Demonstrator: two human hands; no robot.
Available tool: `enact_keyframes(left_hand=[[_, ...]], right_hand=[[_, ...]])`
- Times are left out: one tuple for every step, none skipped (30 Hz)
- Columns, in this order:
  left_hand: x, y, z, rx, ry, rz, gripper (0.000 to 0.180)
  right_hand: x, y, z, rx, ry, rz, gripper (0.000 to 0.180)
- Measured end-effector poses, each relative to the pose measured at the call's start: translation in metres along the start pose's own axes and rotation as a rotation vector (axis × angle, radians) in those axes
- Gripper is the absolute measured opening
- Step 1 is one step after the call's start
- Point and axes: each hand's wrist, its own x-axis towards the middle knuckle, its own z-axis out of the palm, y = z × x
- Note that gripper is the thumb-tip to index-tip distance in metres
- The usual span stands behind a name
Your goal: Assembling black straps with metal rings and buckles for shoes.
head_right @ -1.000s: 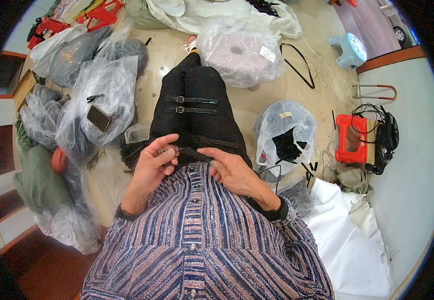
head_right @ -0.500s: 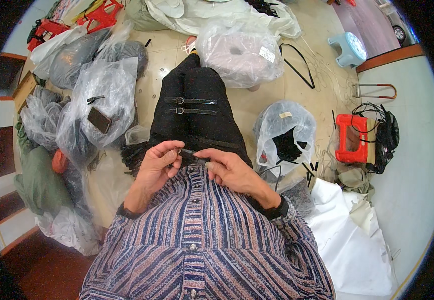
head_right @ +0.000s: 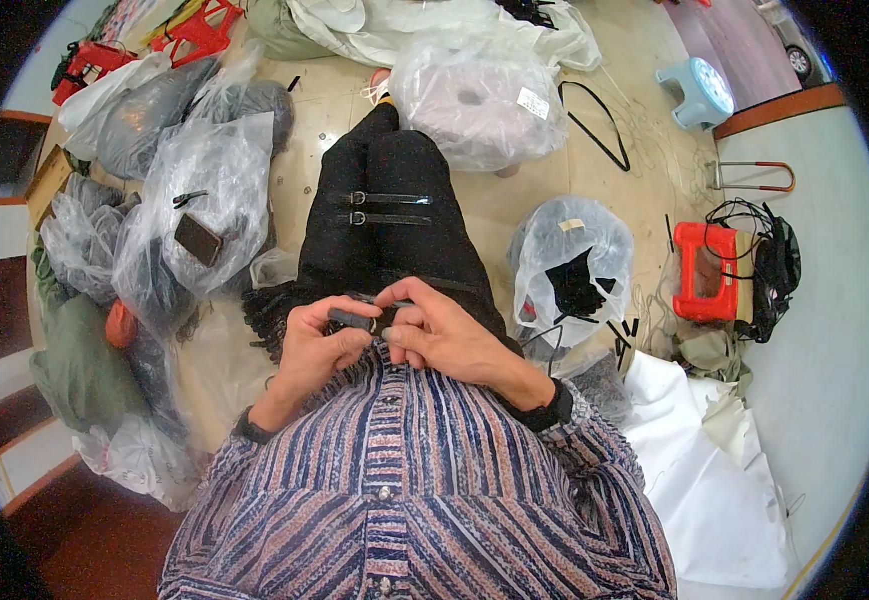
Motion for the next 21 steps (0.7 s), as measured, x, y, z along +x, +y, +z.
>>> enact_keyframes(left_hand=[[-0.001,0.003,0.002,0.086,0.002,0.040,0.023],[-0.002,0.004,0.003,0.173,0.003,0.080,0.023],[-0.004,0.003,0.002,0.162,0.028,0.055,0.024],[-0.007,0.002,0.001,0.150,0.051,0.029,0.025],[-0.008,0.001,0.000,0.138,0.074,0.004,0.025],[-0.009,0.001,0.000,0.091,0.071,-0.028,0.026],[-0.010,0.002,0.001,0.045,0.065,-0.063,0.027],[-0.012,0.003,0.001,-0.002,0.060,-0.098,0.027],[-0.013,0.002,0.001,-0.005,0.061,-0.124,0.027],[-0.014,0.001,0.000,-0.007,0.063,-0.145,0.028],[-0.015,-0.001,-0.001,-0.010,0.065,-0.166,0.028],[-0.016,-0.001,-0.001,-0.013,0.052,-0.169,0.027],[-0.019,-0.003,0.000,-0.017,0.040,-0.174,0.027],[-0.022,-0.004,0.000,-0.022,0.028,-0.179,0.027],[-0.024,-0.007,0.001,0.033,0.039,-0.099,0.026],[-0.024,-0.010,0.003,0.090,0.047,-0.021,0.025],[-0.026,-0.013,0.005,0.147,0.056,0.057,0.025],[-0.031,-0.009,0.005,0.078,0.040,-0.052,0.024],[-0.034,-0.012,0.004,0.067,0.043,-0.085,0.024],[-0.036,-0.017,0.004,0.056,0.046,-0.118,0.024],[-0.036,-0.020,0.003,0.045,0.048,-0.151,0.025]], right_hand=[[0.000,-0.001,0.000,-0.004,-0.011,0.026,0.023],[0.000,-0.002,0.000,-0.008,-0.022,0.052,0.024],[-0.001,-0.003,-0.001,-0.011,-0.032,0.078,0.024],[-0.003,-0.003,-0.001,-0.023,-0.026,0.084,0.025],[-0.006,-0.002,0.000,-0.035,-0.020,0.091,0.025],[-0.008,-0.001,0.001,-0.047,-0.014,0.097,0.026],[-0.010,0.000,0.003,-0.054,0.021,0.092,0.027],[-0.011,0.000,0.006,-0.062,0.055,0.088,0.027],[-0.012,-0.001,0.009,-0.069,0.090,0.084,0.028],[-0.016,-0.007,0.013,-0.107,0.161,0.082,0.021],[-0.016,-0.006,0.011,-0.157,0.100,0.094,0.019],[-0.015,-0.003,0.009,-0.207,0.038,0.107,0.017],[-0.016,-0.002,0.009,-0.255,-0.024,0.123,0.017],[-0.015,-0.004,0.008,-0.252,-0.095,0.124,0.021],[-0.015,-0.003,0.008,-0.225,-0.114,0.115,0.021],[-0.016,0.000,0.008,-0.195,-0.130,0.106,0.022],[-0.016,0.004,0.008,-0.165,-0.146,0.097,0.022],[-0.017,0.011,0.009,-0.063,-0.165,0.054,0.023],[-0.017,0.015,0.010,-0.066,-0.161,0.051,0.023],[-0.017,0.018,0.011,-0.070,-0.157,0.048,0.023],[-0.017,0.019,0.012,-0.074,-0.152,0.046,0.024]])
